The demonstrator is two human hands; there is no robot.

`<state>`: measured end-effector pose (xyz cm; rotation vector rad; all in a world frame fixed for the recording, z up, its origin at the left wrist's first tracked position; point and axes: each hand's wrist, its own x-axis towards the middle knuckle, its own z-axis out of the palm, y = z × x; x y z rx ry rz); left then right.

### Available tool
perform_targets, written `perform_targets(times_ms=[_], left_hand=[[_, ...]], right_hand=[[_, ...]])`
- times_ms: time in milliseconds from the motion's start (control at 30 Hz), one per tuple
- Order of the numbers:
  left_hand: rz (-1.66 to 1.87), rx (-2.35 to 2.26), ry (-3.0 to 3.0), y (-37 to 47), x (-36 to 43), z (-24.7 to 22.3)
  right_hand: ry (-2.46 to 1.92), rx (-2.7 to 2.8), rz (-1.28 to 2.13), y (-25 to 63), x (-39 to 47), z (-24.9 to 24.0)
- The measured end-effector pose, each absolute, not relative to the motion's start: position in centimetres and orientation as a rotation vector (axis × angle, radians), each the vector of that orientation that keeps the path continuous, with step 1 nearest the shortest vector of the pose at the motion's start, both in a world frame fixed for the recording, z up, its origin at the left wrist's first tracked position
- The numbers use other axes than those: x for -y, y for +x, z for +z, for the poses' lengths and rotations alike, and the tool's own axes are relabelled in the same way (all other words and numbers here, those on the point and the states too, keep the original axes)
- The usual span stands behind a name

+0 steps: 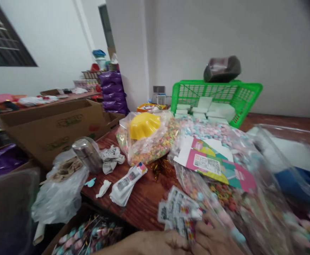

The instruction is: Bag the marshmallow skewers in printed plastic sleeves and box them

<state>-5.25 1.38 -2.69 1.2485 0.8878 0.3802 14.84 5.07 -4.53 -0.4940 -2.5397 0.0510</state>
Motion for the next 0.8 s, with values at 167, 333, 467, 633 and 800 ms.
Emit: perform_targets(times_ms=[167, 333, 467, 633, 800], left_hand=[[0.443, -1.142, 2.106, -4.4, -0.7, -0.7], [0.530, -1.017, 1.271, -5.0, -2.2, 0.6], [0.327, -0.799, 0.906, -6.3, -2.3, 0.2], [0.712, -1.246, 1.573, -8.1, -1.1, 0.7], [0.990, -1.455, 1.484, -10.8, -1.1, -0.6]], right_hand=[[-0.800, 2.612, 0.328, 15.2, -4.2, -2.0], [-0.630, 2.495, -0.126, 14.7, -5.1, 2.3], [-0.378, 2.579, 0.099, 13.6, -5.4, 2.0], [-0.725, 2.667, 0.609, 10.9, -7.4, 0.0], [-0.908, 2.645, 0.728, 7.9, -12.5, 0.2]])
